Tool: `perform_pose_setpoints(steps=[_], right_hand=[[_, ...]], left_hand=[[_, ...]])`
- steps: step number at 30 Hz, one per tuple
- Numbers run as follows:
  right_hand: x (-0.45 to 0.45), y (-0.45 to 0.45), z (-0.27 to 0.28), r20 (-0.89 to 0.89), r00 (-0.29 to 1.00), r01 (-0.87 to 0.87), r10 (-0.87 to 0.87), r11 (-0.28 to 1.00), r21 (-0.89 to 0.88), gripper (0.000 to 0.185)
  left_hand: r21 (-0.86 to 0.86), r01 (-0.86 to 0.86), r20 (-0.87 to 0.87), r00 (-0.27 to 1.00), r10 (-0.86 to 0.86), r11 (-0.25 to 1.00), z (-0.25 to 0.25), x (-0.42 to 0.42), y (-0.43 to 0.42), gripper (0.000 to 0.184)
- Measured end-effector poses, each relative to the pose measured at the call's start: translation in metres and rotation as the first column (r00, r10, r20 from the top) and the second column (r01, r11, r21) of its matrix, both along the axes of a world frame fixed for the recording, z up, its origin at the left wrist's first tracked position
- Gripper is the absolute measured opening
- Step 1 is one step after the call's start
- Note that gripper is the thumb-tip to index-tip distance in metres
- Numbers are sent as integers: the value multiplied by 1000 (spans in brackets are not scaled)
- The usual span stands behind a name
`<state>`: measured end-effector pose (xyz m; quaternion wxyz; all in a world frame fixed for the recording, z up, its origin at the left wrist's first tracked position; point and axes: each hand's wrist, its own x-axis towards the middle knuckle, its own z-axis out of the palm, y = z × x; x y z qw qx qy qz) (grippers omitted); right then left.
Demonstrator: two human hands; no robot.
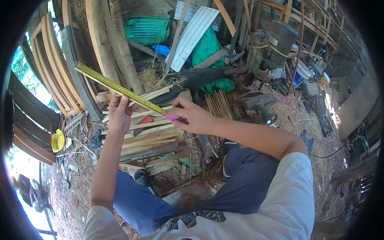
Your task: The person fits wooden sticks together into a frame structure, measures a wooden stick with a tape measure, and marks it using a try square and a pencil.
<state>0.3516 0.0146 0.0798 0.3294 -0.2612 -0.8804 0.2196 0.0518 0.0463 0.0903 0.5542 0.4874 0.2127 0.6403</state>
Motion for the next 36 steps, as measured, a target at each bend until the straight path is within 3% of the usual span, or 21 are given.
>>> perform_pose_setpoints(steps=[10, 13, 28, 36], right_hand=[[4, 8, 5, 47, 999, 3, -6, 997, 73, 41], [6, 12, 4, 59, 998, 10, -11, 1000, 17, 40], [3, 15, 4, 89, 996, -19, 8, 992, 124, 42], [5, 15, 1, 93, 995, -30, 24, 998, 63, 43]], left_hand=[[118, 5, 102, 995, -17, 993, 11, -37, 6, 13], [157, -9, 135, 991, -13, 988, 15, -47, 4, 14], [93, -136, 183, 976, 118, 986, 16, -83, 3, 11], [81, -125, 197, 975, 107, 989, 18, -80, -2, 11]])
